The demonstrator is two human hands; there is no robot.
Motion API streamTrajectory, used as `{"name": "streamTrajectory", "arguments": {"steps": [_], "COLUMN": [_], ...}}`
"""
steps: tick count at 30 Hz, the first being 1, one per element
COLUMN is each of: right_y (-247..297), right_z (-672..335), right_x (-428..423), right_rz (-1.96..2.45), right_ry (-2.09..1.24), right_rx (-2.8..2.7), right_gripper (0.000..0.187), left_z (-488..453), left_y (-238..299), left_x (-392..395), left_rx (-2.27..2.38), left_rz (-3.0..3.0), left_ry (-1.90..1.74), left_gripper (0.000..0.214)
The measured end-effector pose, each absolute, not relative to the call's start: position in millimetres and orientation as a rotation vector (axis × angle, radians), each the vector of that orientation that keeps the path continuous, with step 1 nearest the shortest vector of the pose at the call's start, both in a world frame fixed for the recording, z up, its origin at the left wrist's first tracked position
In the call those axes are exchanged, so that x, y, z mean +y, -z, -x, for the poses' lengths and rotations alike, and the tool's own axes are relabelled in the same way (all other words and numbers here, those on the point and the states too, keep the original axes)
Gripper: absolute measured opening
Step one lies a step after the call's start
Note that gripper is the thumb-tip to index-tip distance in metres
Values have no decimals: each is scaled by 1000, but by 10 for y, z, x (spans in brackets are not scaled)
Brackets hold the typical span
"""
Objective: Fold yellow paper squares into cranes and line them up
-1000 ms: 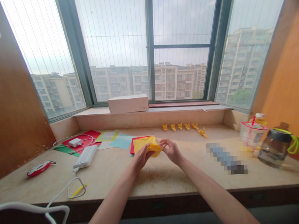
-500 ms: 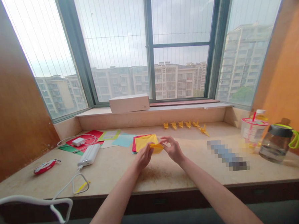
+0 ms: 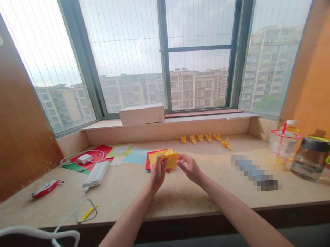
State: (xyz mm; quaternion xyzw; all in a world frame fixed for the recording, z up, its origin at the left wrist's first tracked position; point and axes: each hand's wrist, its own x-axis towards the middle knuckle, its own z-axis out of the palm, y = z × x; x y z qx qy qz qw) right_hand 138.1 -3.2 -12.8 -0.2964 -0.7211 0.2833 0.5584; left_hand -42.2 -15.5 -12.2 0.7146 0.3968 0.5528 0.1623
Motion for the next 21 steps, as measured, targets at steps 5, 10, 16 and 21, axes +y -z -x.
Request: {"name": "streamTrajectory", "arguments": {"steps": [5,10,16,21], "right_y": [66,1,28,102], "right_z": [-1370,-1467,-1577,-1621], "right_x": [91,387,581,495], "right_rz": [839,859,795,692], "right_ry": [-558,-574,-314,-51], "right_rx": [-1599,-1645,-1842,-1946], "right_gripper": [31,30,23,29], "left_z": [236,229,377,400], "left_y": [35,-81,-5,12], "left_x": [-36,268,443,380], "left_rx": [945,922,849,770], "left_rz": [-1795,-1650,-1457,-1382], "left_ry": [-1510,-1364,-1231,-1193], "left_gripper": [33,45,57,57]}}
